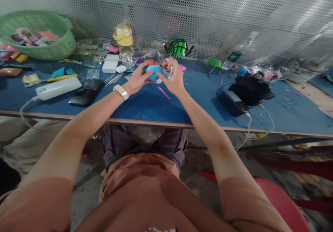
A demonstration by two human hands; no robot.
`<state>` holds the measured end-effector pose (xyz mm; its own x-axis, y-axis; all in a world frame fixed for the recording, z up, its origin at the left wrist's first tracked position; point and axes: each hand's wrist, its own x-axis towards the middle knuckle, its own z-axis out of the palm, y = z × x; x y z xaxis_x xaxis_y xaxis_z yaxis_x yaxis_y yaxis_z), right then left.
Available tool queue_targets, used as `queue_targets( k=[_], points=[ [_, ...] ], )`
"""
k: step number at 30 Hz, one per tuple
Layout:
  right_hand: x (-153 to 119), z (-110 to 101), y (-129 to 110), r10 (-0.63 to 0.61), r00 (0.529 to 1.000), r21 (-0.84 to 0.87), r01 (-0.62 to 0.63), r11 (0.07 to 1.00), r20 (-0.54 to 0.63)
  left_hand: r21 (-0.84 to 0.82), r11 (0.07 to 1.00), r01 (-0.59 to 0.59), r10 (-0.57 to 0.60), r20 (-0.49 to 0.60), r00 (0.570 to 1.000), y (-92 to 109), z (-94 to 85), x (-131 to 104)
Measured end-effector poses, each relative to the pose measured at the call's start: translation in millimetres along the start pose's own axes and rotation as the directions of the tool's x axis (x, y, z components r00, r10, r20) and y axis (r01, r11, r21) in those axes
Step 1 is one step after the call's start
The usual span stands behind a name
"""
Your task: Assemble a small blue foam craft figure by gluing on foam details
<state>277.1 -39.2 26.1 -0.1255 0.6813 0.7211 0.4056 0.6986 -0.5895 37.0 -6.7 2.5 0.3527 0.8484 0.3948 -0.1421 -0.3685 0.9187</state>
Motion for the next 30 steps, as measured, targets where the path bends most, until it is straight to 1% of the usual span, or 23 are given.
queue_targets(
  k=[2, 4, 5, 6, 7, 8, 9, 10, 11, 14, 16, 17, 19, 21, 22, 24, 26, 28, 30],
  points=[
    [0, -1, -6, 0.075, 0.994, 0.030, -0.072, 0.997, -0.084, 0.185, 0.973, -0.136, 0.143, -0.027, 0.989, 1, -4.4, 3],
    [2, 0, -9, 0.213, 0.967, 0.142, -0.193, 0.971, -0.142, 0.388, 0.879, -0.276, 0.298, 0.002, 0.954, 5, -7.8, 3],
    [3, 1, -11, 0.307, 0.943, 0.237, -0.270, 0.933, -0.132, 0.472, 0.818, -0.330, 0.353, 0.042, 0.935, 8, -8.7, 3],
    [5, 1, -13, 0.399, 0.914, 0.348, -0.352, 0.869, -0.072, 0.537, 0.757, -0.372, 0.388, 0.089, 0.917, 11, -9.0, 2],
    [5, 2, -16, 0.474, 0.880, 0.451, -0.435, 0.780, 0.028, 0.588, 0.701, -0.404, 0.407, 0.136, 0.903, 14, -8.7, 0],
    [6, 3, -19, 0.519, 0.842, 0.529, -0.509, 0.679, 0.145, 0.628, 0.651, -0.427, 0.413, 0.179, 0.893, 17, -8.0, -2],
    [6, 4, -23, 0.526, 0.812, 0.575, -0.564, 0.592, 0.255, 0.657, 0.609, -0.444, 0.412, 0.216, 0.885, 20, -6.9, -4],
    [6, 4, -27, 0.515, 0.800, 0.601, -0.583, 0.546, 0.309, 0.679, 0.575, -0.455, 0.407, 0.245, 0.880, 22, -5.7, -5],
    [5, 5, -30, 0.495, 0.805, 0.618, -0.579, 0.532, 0.328, 0.695, 0.549, -0.464, 0.402, 0.266, 0.876, 24, -4.4, -6],
    [1, 5, -36, 0.471, 0.843, 0.628, -0.518, 0.581, 0.260, 0.711, 0.510, -0.484, 0.402, 0.300, 0.865, 28, -0.7, -8],
    [0, 5, -33, 0.473, 0.855, 0.607, -0.495, 0.621, 0.214, 0.693, 0.533, -0.486, 0.413, 0.288, 0.864, 31, 2.3, -9],
    [0, 4, -31, 0.467, 0.863, 0.597, -0.482, 0.642, 0.195, 0.671, 0.567, -0.478, 0.417, 0.267, 0.869, 33, 4.2, -9],
    [1, 5, -25, 0.432, 0.886, 0.577, -0.446, 0.685, 0.172, 0.588, 0.677, -0.442, 0.406, 0.203, 0.891, 37, 9.0, -12],
    [2, 5, -20, 0.389, 0.907, 0.550, -0.409, 0.728, 0.160, 0.447, 0.814, -0.372, 0.353, 0.129, 0.927, 39, 14.4, -14],
    [3, 5, -19, 0.375, 0.914, 0.533, -0.397, 0.747, 0.156, 0.361, 0.875, -0.322, 0.309, 0.096, 0.946, 38, 16.8, -15],
    [3, 6, -20, 0.363, 0.920, 0.492, -0.386, 0.780, 0.145, 0.192, 0.958, -0.212, 0.206, 0.052, 0.977, 35, 20.5, -16],
    [4, 6, -21, 0.353, 0.925, 0.457, -0.377, 0.806, 0.140, 0.039, 0.992, -0.121, 0.120, 0.039, 0.992, 30, 21.8, -14],
    [5, 6, -21, 0.333, 0.932, 0.437, -0.360, 0.824, 0.140, -0.091, 0.995, -0.046, 0.051, 0.055, 0.997, 27, 21.3, -12],
    [7, 6, -18, 0.328, 0.936, 0.438, -0.349, 0.828, 0.124, -0.175, 0.984, 0.017, -0.004, 0.077, 0.997, 27, 19.9, -10]
  ],
)
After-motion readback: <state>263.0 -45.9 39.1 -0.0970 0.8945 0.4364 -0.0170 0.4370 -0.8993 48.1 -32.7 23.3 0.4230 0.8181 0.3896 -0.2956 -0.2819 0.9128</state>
